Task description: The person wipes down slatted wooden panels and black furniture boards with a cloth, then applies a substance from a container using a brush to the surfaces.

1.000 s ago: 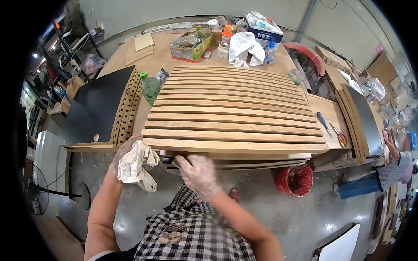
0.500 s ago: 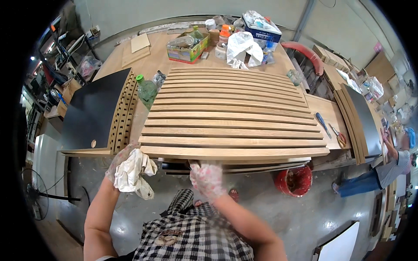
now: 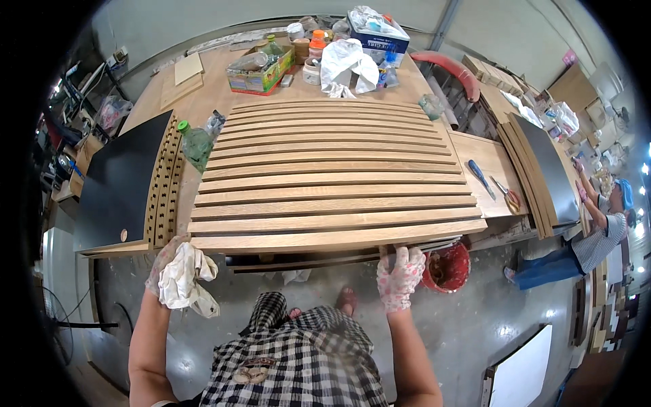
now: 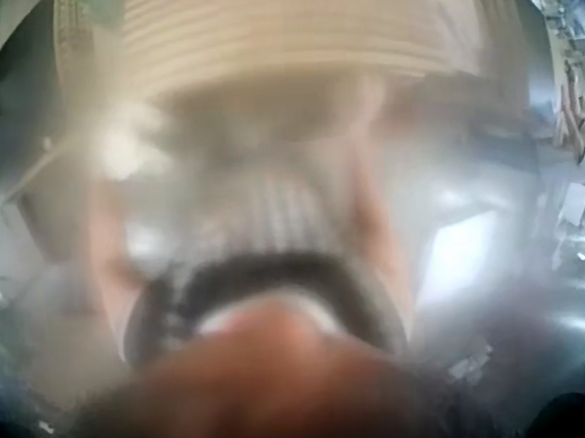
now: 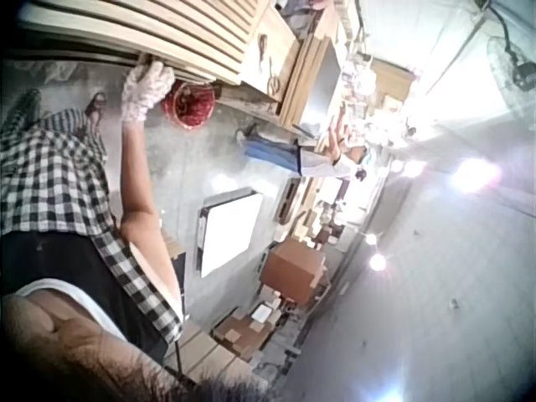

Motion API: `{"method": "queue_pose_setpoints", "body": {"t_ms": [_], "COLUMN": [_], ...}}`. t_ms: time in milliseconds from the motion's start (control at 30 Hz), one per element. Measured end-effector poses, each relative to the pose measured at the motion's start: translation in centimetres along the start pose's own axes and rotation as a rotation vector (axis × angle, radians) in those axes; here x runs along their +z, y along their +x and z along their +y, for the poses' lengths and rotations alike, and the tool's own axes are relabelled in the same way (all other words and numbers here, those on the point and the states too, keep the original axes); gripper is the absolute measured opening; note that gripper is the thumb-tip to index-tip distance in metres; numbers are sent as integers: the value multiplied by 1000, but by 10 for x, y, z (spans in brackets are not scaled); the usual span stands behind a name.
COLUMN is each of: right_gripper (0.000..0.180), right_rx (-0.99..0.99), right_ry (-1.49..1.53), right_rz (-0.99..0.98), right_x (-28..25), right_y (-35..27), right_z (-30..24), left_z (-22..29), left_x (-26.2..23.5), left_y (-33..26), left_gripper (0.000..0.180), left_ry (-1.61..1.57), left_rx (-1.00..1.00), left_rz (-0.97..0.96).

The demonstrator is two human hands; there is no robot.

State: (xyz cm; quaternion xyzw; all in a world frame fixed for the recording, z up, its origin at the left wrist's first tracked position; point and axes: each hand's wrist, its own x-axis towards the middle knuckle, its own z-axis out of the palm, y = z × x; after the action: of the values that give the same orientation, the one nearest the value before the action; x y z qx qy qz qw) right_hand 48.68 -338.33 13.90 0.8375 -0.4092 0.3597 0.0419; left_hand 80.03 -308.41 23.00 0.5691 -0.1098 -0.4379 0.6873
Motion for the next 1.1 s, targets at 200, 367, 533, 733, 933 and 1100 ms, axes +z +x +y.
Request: {"method": "queue_pose_setpoints", "body": {"t_ms": [200,367,533,733,933,1100], "right_gripper": [18,17,30,41,32,32], "right_rx": [-281,-239,54,508,462,572], "right_ry": [247,234,-76,-110,40,166], "right_rz": [-324,-312,-102,147,187,285], "right_x": [30,20,2,-34,-21,-42], "right_y": [-28,-10,15,50,15,12], "right_z": [-127,-89,89,227,200,218], "left_z": [-18,-17,-28,-38,-38,-66], "left_x": [-13,-18,-45,-57,0,-24], "left_y": [9,7,16,27,26,32], "left_gripper": [31,35,37,30,26,25], "left_ry": [113,31,-11,339,-28,-22], "left_rx": [124,167,39,122,-58,-147], "left_rz": [79,25,179,138,322,290]}}
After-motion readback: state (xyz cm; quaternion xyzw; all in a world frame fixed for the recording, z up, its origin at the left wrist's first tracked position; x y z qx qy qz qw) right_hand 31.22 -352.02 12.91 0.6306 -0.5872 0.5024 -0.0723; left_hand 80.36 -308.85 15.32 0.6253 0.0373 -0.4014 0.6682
